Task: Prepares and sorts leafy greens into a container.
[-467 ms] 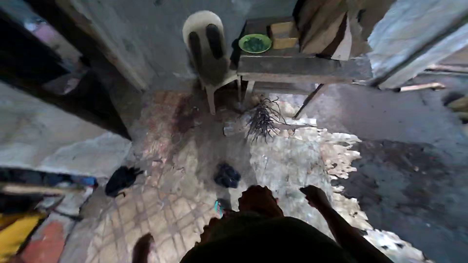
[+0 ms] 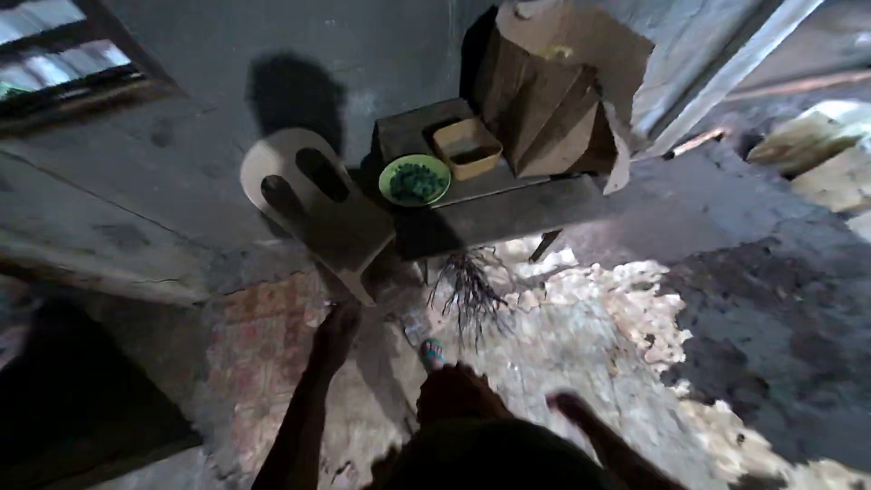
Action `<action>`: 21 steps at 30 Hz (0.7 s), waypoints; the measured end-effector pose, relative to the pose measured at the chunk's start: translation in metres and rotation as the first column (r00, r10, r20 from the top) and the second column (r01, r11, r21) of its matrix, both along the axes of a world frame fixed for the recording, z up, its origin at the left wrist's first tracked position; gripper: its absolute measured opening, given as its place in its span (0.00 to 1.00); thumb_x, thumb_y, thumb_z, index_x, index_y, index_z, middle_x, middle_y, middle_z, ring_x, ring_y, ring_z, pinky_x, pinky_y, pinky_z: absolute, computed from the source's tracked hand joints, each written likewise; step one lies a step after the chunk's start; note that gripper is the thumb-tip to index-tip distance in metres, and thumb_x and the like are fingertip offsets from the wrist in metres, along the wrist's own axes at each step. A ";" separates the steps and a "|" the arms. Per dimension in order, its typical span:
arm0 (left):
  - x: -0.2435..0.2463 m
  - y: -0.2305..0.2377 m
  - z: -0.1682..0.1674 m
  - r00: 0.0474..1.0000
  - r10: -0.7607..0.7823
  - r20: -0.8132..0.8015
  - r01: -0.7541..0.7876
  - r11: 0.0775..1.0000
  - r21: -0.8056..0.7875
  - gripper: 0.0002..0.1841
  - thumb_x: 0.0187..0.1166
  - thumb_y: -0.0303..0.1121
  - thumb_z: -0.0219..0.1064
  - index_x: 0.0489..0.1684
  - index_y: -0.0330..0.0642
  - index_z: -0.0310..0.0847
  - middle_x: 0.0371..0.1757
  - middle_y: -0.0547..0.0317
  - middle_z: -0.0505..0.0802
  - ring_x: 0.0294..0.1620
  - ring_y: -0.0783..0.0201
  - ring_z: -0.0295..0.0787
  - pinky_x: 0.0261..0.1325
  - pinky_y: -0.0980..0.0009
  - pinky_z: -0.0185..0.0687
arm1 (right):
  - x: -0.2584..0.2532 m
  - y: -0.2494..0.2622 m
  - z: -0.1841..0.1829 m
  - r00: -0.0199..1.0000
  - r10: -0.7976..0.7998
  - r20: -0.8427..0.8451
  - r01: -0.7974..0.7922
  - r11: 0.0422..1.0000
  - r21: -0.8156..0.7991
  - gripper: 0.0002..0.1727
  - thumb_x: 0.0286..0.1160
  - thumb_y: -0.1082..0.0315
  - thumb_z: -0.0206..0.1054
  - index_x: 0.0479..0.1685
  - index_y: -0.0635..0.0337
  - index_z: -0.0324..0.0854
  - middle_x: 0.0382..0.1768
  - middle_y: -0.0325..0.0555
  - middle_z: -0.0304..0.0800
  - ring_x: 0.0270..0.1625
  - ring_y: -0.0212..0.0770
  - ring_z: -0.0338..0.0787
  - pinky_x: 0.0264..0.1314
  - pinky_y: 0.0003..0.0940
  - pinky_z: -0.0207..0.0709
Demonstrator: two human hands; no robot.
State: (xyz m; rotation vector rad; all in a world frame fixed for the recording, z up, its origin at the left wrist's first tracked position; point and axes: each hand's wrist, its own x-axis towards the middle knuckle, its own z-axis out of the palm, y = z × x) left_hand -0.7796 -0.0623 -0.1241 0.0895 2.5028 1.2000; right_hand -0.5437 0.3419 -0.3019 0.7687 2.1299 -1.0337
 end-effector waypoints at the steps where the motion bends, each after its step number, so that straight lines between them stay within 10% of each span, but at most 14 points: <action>1: -0.021 0.012 0.003 0.997 -0.060 0.041 0.060 0.998 0.004 0.25 0.88 0.30 0.60 0.84 0.33 0.67 0.72 0.39 0.85 0.70 0.53 0.86 0.74 0.59 0.79 | -0.034 -0.008 -0.007 0.994 -0.083 -0.077 0.080 0.996 -0.049 0.20 0.88 0.67 0.60 0.68 0.75 0.80 0.64 0.74 0.85 0.69 0.67 0.84 0.75 0.60 0.72; 4: -0.095 0.050 0.021 0.980 -0.181 0.080 0.176 0.982 0.063 0.23 0.88 0.30 0.60 0.81 0.32 0.71 0.72 0.40 0.85 0.70 0.56 0.85 0.75 0.62 0.79 | -0.155 -0.024 0.052 0.910 -0.373 -0.183 0.325 0.913 -0.246 0.20 0.86 0.70 0.62 0.73 0.68 0.78 0.60 0.64 0.88 0.57 0.52 0.88 0.64 0.48 0.79; 8: -0.183 0.091 0.039 0.900 -0.434 0.043 0.435 0.901 0.004 0.20 0.90 0.30 0.58 0.77 0.33 0.76 0.72 0.41 0.86 0.70 0.56 0.86 0.76 0.62 0.78 | -0.198 -0.041 0.084 0.756 -0.592 -0.277 0.403 0.756 -0.516 0.18 0.86 0.71 0.60 0.69 0.69 0.78 0.49 0.51 0.91 0.45 0.34 0.90 0.52 0.31 0.84; 12: -0.265 0.134 0.040 0.769 -0.638 0.049 0.640 0.766 -0.058 0.19 0.89 0.30 0.58 0.74 0.35 0.80 0.71 0.42 0.87 0.69 0.55 0.86 0.75 0.59 0.77 | -0.179 -0.053 0.060 0.606 -0.778 -0.166 0.686 0.617 -0.385 0.20 0.86 0.71 0.61 0.72 0.72 0.76 0.53 0.62 0.89 0.48 0.44 0.89 0.54 0.41 0.81; 17: -0.365 0.162 0.005 0.466 -0.883 0.047 0.885 0.466 -0.015 0.21 0.82 0.27 0.65 0.73 0.29 0.80 0.71 0.34 0.85 0.72 0.47 0.82 0.78 0.55 0.73 | -0.174 -0.103 0.049 0.190 -0.979 -0.073 0.925 0.204 -0.321 0.21 0.87 0.71 0.61 0.74 0.70 0.74 0.55 0.63 0.87 0.51 0.46 0.88 0.54 0.43 0.81; 21: -0.428 0.213 0.012 0.300 -0.903 0.308 0.954 0.282 -0.103 0.23 0.85 0.29 0.63 0.79 0.37 0.75 0.79 0.41 0.81 0.80 0.49 0.77 0.81 0.54 0.71 | -0.215 -0.162 0.046 0.013 -0.993 -0.121 0.985 0.034 -0.172 0.21 0.86 0.69 0.61 0.73 0.70 0.76 0.54 0.65 0.88 0.50 0.50 0.88 0.56 0.49 0.81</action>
